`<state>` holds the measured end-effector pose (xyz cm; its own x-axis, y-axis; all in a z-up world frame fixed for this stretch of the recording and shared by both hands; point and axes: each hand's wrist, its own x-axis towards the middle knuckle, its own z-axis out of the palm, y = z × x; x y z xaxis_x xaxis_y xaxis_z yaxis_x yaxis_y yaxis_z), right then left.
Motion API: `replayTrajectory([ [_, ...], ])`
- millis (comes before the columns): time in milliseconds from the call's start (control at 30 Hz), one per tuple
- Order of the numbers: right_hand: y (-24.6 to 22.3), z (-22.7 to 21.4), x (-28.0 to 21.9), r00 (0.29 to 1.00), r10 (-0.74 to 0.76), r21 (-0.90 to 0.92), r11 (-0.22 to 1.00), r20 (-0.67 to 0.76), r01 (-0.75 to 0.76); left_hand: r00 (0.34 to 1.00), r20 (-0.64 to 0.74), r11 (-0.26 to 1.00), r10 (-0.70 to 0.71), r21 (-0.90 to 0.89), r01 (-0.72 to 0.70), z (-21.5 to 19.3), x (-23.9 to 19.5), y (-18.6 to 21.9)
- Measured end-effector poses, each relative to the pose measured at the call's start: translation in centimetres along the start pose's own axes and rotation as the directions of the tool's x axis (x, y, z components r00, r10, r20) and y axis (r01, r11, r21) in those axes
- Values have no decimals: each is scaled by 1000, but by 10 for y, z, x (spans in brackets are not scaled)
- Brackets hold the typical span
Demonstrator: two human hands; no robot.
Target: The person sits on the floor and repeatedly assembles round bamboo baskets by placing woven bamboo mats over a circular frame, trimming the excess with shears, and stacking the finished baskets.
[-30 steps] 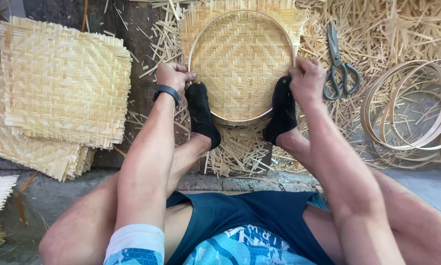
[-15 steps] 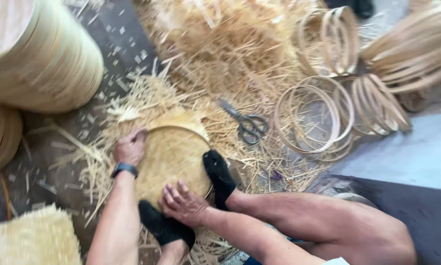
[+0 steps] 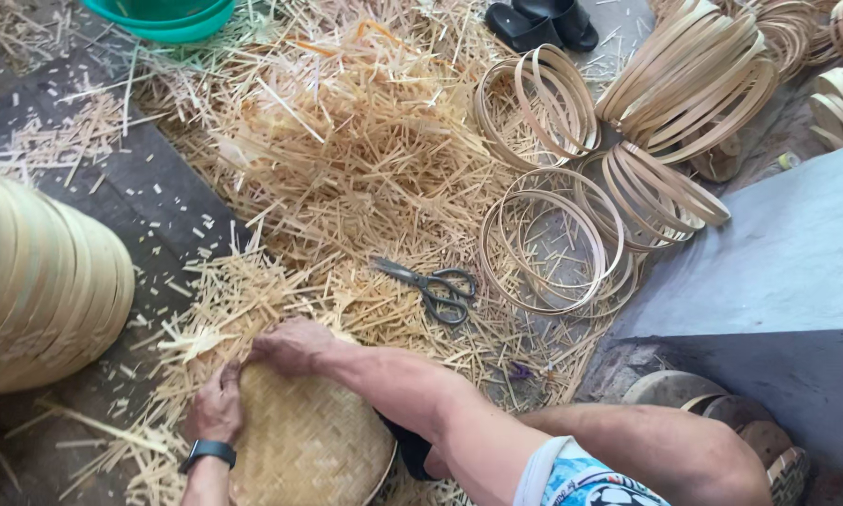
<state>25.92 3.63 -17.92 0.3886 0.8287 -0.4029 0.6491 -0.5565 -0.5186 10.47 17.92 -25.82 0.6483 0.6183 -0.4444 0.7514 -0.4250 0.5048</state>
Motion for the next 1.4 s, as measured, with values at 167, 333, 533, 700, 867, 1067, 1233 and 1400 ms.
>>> replayTrajectory([
  [167, 1, -8, 2, 988, -21, 214, 975, -154, 54, 984, 127, 988, -122, -81, 133, -9, 11, 5],
  [333, 3, -26, -39, 906, 373, 115, 927, -199, -357, 997, 66, 974, -46, -220, 60, -15, 23, -4],
  [533, 1, -39, -74, 885, 461, 424, 790, 66, -443, 994, -100, 977, 47, -202, -67, -6, -2, -27],
  [700, 2, -43, -70, 885, 458, 393, 802, 81, -451, 938, -38, 939, -344, 18, 345, 0, -21, -35],
  [867, 36, 11, -41, 881, 469, 359, 814, 59, -457, 985, -128, 950, -116, -302, 72, 3, -7, -60],
  [1067, 87, 30, -25, 949, 215, 14, 976, -230, -218, 922, -340, 922, -185, -386, 43, 24, -4, -75],
  [1233, 103, -143, -121, 955, 243, -76, 963, -171, -258, 642, -619, 847, -453, -523, 93, 34, -91, -113],
  [1400, 21, -241, -246, 969, 220, -515, 821, -111, -246, 727, -498, 736, -473, -677, 15, 12, -160, -136],
])
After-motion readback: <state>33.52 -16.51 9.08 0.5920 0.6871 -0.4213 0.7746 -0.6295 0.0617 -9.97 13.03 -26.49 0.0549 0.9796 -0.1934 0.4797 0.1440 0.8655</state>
